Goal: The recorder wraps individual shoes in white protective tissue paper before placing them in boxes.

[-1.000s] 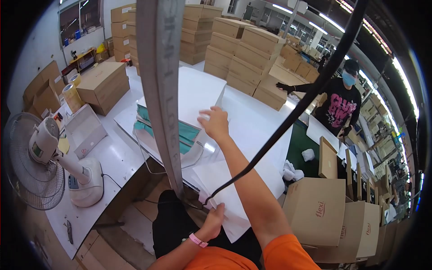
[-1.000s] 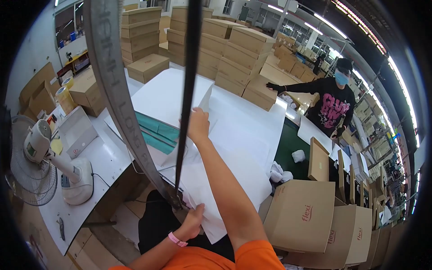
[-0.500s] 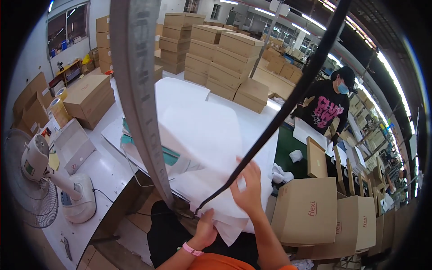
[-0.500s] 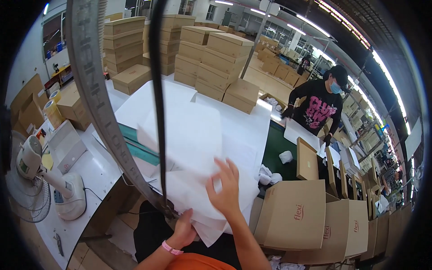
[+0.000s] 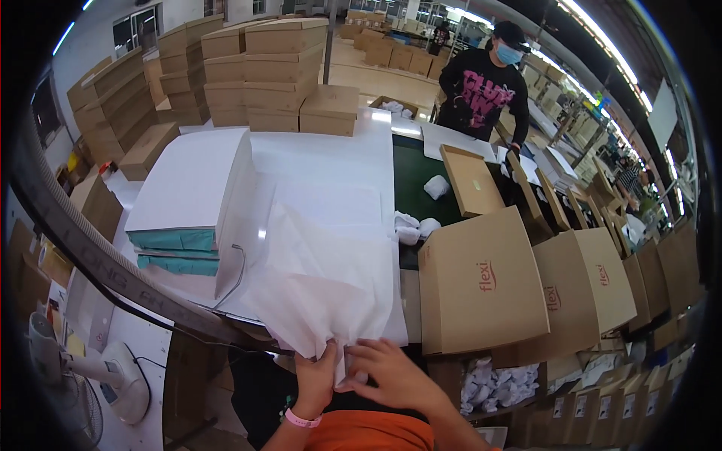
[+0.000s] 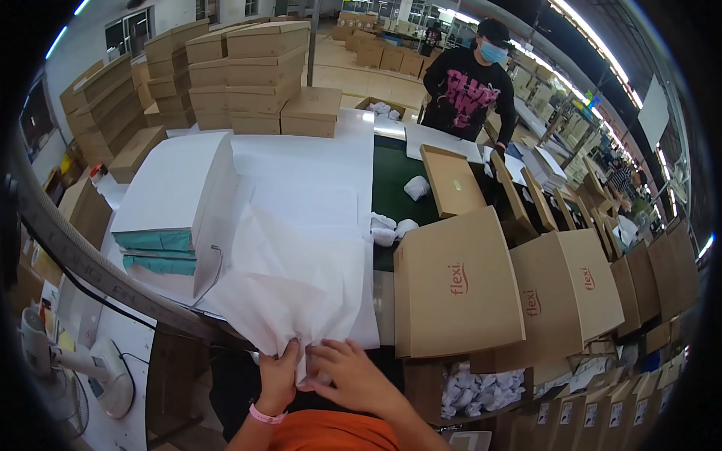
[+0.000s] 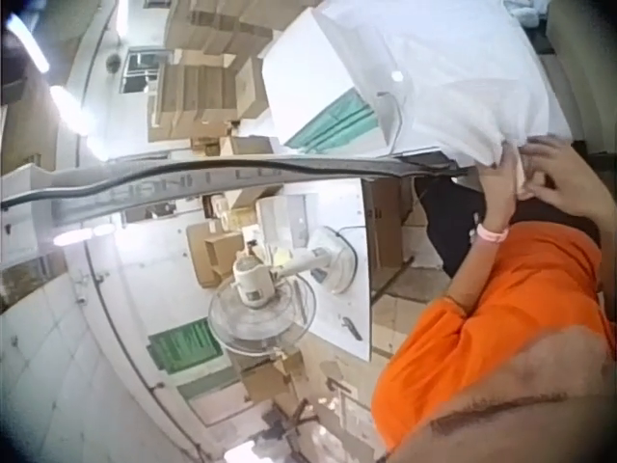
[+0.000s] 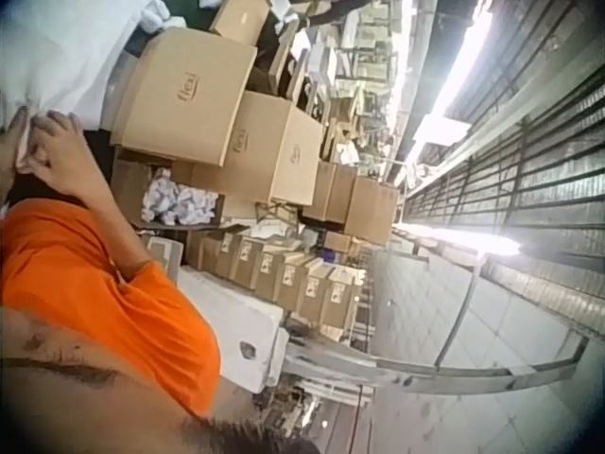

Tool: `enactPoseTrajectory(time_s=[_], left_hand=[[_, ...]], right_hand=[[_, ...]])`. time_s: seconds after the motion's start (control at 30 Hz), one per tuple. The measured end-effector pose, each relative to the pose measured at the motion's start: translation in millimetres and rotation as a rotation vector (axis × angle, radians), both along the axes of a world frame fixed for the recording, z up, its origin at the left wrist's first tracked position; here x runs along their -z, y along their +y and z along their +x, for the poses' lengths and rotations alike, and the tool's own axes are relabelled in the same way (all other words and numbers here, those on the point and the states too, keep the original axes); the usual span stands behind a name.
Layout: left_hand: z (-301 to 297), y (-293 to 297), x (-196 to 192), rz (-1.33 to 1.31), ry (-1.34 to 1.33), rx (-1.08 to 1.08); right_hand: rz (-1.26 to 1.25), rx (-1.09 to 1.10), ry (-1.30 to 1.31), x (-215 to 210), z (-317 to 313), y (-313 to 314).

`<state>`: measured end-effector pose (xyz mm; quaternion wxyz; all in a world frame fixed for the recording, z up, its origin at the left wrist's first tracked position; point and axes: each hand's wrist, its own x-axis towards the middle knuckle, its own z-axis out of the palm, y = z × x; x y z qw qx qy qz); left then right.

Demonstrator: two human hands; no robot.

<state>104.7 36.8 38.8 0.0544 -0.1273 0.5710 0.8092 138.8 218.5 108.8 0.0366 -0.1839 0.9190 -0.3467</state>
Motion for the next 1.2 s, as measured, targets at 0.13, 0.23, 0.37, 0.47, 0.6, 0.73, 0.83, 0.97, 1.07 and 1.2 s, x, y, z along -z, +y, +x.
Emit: enactPoseTrajectory(time_s=[0.13, 0.23, 0.37, 0.47, 0.6, 0.73, 0.83, 0.97, 1.07, 1.2], left_hand=[[12, -8, 21, -0.071, 0.060, 0.067], [21, -19, 41, 0.025, 0.134, 0.196], [28, -40, -8, 0.089, 0.209, 0.401], [31, -53, -14, -0.542, 0.607, 0.455], [35, -50, -31, 0.011, 0.422, 0.103], [39, -64, 12, -0.200, 0.234, 0.520], [28, -52, -19, 0.109, 0.103, 0.569], [24, -47, -25, -0.045, 0.148, 0.556], [28, -49, -18, 0.035, 0.127, 0.493], [26, -58, -8, -0.108, 0.294, 0.376]], right_hand=[[-0.153, 0.217, 0.163, -23, -21, -2], [-0.258, 0.177, 0.288, -1, -30, -1], [-0.168, 0.131, -0.084, 4, -23, 4], [-0.278, 0.208, 0.092, 3, -27, 6], [-0.102, 0.187, 0.262, -15, -26, 11], [-0.203, -0.158, 0.219, -17, -10, -17], [-0.239, -0.187, 0.250, -17, -8, -21], [0.017, -0.080, 0.094, -22, -7, 7], [-0.352, -0.185, -0.020, -21, -10, 33], [-0.924, -0.141, -0.574, 5, -2, 4]])
